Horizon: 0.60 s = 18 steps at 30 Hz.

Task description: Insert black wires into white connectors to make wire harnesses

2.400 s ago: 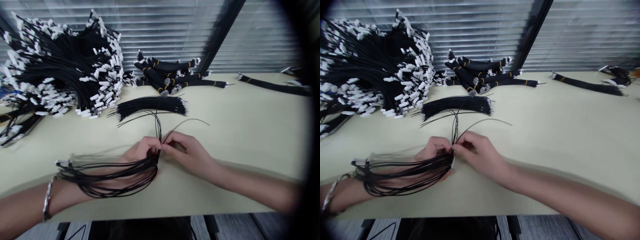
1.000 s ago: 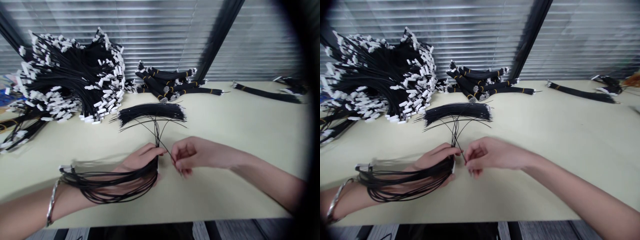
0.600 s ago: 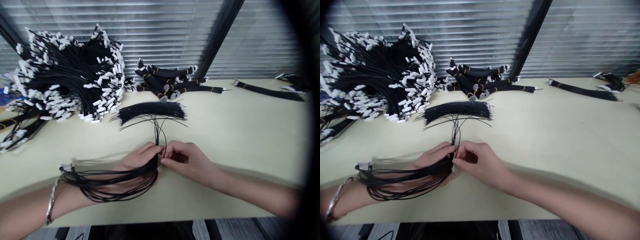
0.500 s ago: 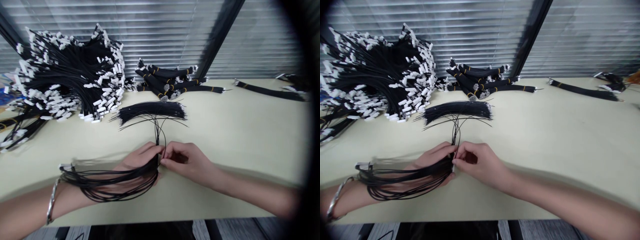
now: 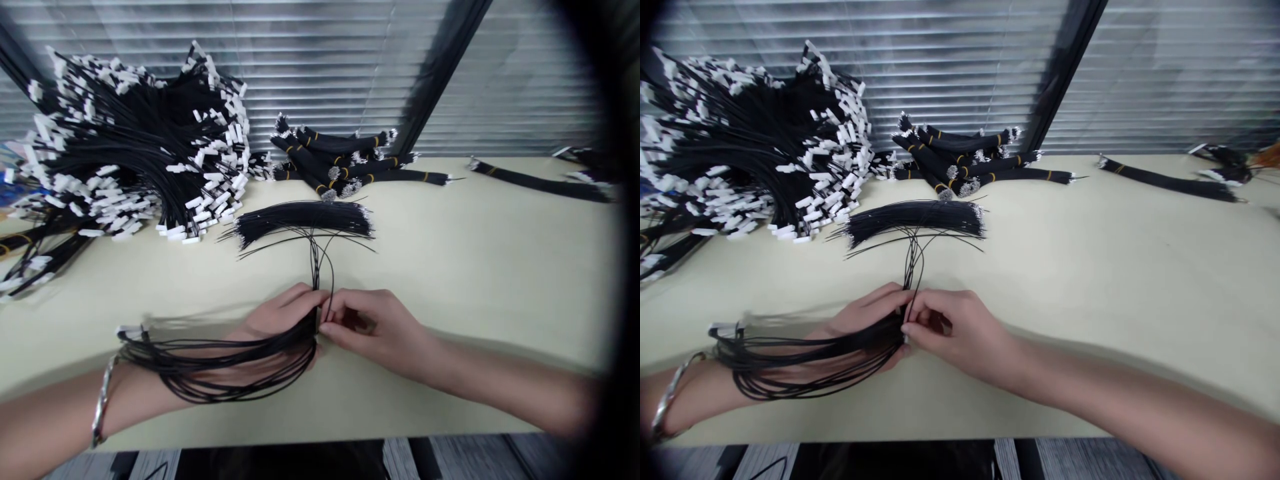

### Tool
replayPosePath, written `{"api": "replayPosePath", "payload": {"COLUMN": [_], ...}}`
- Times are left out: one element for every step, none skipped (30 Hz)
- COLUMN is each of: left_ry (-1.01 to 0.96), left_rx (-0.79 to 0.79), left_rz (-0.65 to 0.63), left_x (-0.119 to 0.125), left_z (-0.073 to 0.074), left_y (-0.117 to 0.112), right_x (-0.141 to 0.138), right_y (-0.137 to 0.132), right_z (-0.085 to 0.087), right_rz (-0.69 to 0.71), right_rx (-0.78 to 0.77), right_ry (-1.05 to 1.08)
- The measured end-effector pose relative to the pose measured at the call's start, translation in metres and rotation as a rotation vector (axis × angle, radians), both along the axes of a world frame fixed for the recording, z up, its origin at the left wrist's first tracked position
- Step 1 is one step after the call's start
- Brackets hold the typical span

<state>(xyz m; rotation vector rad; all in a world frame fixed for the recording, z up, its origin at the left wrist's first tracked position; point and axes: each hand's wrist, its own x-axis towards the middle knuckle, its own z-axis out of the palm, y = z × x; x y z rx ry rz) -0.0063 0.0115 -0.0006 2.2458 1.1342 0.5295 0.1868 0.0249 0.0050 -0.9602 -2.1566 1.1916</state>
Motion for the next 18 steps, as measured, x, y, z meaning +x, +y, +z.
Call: {"api": "replayPosePath", "payload": {"left_ry": [-0.001,-0.004,-0.003,0.003,0.014,0.024,0.034,0.042,0.044,0.035,0.021,0.007,-0.005,-0.012,-0.014,-0.010,-0.004,-0.001], "left_rx": [0.000,0.001,0.000,-0.004,-0.011,-0.018,-0.024,-0.029,-0.030,-0.026,-0.022,-0.018,-0.012,-0.006,-0.002,-0.002,-0.001,-0.001], "left_rz": [0.004,0.007,-0.001,-0.012,-0.024,-0.036,-0.045,-0.055,-0.058,-0.049,-0.037,-0.019,0.000,0.017,0.029,0.030,0.027,0.025], "left_x": [0.0002,0.0000,-0.0004,-0.0011,-0.0019,-0.0026,-0.0031,-0.0034,-0.0032,-0.0026,-0.0017,-0.0005,0.0006,0.0017,0.0025,0.0029,0.0030,0.0029], "left_z": [-0.0002,-0.0005,-0.0008,-0.0011,-0.0013,-0.0014,-0.0013,-0.0012,-0.0009,-0.0006,-0.0002,0.0002,0.0005,0.0009,0.0012,0.0015,0.0019,0.0022], "left_y": [-0.0001,0.0004,0.0013,0.0026,0.0040,0.0053,0.0063,0.0069,0.0069,0.0063,0.0053,0.0040,0.0026,0.0013,0.0003,-0.0004,-0.0007,-0.0008], "right_x": [-0.0002,-0.0004,-0.0006,-0.0008,-0.0008,-0.0008,-0.0006,-0.0004,-0.0002,-0.0001,0.0000,-0.0001,-0.0002,-0.0003,-0.0004,-0.0006,-0.0007,-0.0007], "right_y": [0.0000,0.0001,0.0002,0.0003,0.0003,0.0002,0.0000,-0.0003,-0.0006,-0.0009,-0.0011,-0.0013,-0.0014,-0.0014,-0.0013,-0.0011,-0.0007,-0.0004], "right_z": [0.0000,-0.0001,-0.0002,-0.0004,-0.0007,-0.0010,-0.0013,-0.0017,-0.0020,-0.0024,-0.0027,-0.0030,-0.0032,-0.0035,-0.0037,-0.0039,-0.0042,-0.0046], "right_rz": [-0.001,-0.004,-0.006,-0.009,-0.012,-0.018,-0.025,-0.035,-0.046,-0.056,-0.062,-0.061,-0.057,-0.054,-0.053,-0.056,-0.060,-0.064], "right_rx": [0.005,0.010,0.015,0.022,0.029,0.037,0.043,0.048,0.053,0.057,0.059,0.060,0.059,0.056,0.053,0.052,0.052,0.054], "right_ry": [-0.001,0.000,0.001,-0.001,-0.002,0.000,0.006,0.016,0.026,0.037,0.045,0.047,0.047,0.047,0.047,0.046,0.044,0.043]}}
